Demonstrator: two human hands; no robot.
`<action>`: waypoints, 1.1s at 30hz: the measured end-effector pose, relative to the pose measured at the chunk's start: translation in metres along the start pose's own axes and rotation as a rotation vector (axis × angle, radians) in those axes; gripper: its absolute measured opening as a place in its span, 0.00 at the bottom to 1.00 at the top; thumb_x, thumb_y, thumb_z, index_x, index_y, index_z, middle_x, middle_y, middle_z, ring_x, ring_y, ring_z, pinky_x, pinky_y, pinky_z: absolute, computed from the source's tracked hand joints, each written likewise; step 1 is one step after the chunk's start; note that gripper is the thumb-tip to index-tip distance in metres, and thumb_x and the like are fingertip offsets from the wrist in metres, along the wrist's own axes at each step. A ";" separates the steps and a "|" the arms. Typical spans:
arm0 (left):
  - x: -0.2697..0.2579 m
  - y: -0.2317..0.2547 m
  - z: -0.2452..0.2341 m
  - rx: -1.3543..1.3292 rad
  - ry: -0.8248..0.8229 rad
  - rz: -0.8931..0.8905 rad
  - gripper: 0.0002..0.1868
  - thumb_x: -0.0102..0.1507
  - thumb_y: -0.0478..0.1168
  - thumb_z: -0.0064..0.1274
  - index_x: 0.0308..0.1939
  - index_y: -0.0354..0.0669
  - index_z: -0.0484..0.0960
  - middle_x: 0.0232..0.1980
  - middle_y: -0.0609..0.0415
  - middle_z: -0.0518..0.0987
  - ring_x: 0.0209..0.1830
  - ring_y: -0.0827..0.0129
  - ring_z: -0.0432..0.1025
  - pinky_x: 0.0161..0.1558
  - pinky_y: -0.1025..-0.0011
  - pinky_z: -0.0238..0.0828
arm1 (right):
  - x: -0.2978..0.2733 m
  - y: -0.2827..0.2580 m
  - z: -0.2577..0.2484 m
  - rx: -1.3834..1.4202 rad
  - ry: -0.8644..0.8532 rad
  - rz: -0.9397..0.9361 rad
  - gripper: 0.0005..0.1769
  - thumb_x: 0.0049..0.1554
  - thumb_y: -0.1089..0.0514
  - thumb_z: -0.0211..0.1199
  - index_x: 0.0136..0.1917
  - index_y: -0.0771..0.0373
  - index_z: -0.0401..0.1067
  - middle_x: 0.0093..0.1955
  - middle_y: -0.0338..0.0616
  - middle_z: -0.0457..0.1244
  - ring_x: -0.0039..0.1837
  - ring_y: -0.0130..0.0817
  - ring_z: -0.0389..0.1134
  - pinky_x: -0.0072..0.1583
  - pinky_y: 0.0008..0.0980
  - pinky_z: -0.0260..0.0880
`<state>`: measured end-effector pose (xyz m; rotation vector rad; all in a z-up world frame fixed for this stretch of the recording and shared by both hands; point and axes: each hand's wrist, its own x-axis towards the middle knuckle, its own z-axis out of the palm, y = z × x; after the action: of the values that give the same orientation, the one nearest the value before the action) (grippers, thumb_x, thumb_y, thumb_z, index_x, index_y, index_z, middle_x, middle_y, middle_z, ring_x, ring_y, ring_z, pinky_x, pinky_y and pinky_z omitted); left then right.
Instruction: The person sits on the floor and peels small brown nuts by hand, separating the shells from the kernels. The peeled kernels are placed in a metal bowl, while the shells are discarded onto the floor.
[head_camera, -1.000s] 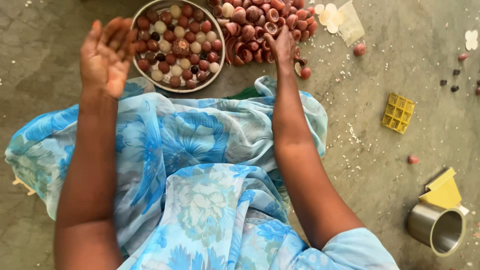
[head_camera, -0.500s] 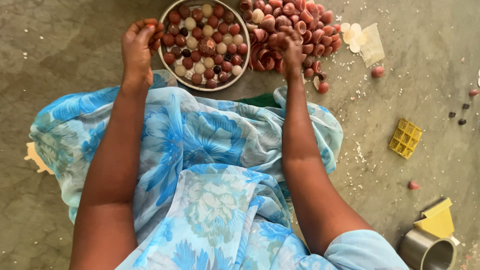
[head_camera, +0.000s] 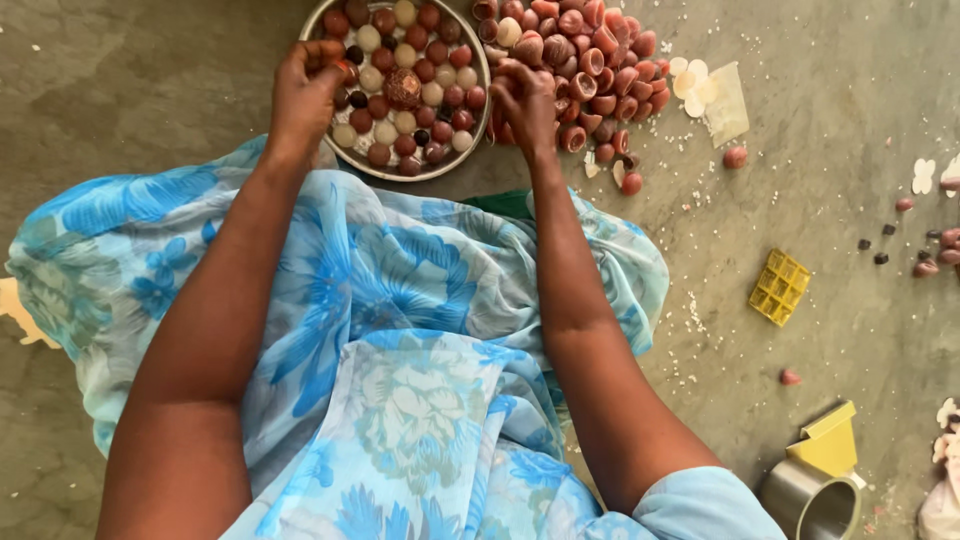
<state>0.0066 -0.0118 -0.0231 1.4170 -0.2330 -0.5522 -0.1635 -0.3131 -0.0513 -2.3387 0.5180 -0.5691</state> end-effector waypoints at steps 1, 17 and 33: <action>0.001 -0.001 0.000 -0.026 0.011 -0.029 0.13 0.67 0.35 0.53 0.56 0.40 0.76 0.50 0.55 0.81 0.45 0.75 0.78 0.41 0.77 0.75 | -0.001 -0.007 0.002 0.046 -0.054 -0.001 0.17 0.57 0.61 0.73 0.60 0.61 0.75 0.53 0.47 0.71 0.54 0.38 0.74 0.57 0.34 0.75; 0.010 -0.026 -0.003 -0.090 0.001 -0.060 0.15 0.66 0.36 0.52 0.57 0.39 0.75 0.51 0.55 0.82 0.48 0.75 0.77 0.46 0.76 0.74 | -0.055 -0.138 0.104 0.165 -0.410 -0.277 0.22 0.55 0.61 0.69 0.62 0.64 0.71 0.63 0.52 0.64 0.59 0.55 0.69 0.57 0.44 0.72; -0.020 -0.055 -0.002 1.166 -0.247 0.104 0.18 0.59 0.42 0.65 0.50 0.39 0.83 0.51 0.38 0.80 0.51 0.43 0.76 0.48 0.51 0.74 | -0.054 -0.121 0.104 0.026 -0.516 -0.195 0.19 0.55 0.59 0.68 0.59 0.61 0.71 0.55 0.51 0.69 0.56 0.52 0.70 0.55 0.47 0.71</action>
<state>-0.0221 -0.0035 -0.0734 2.4320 -0.9270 -0.5130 -0.1281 -0.1485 -0.0536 -2.4012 0.0435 -0.0418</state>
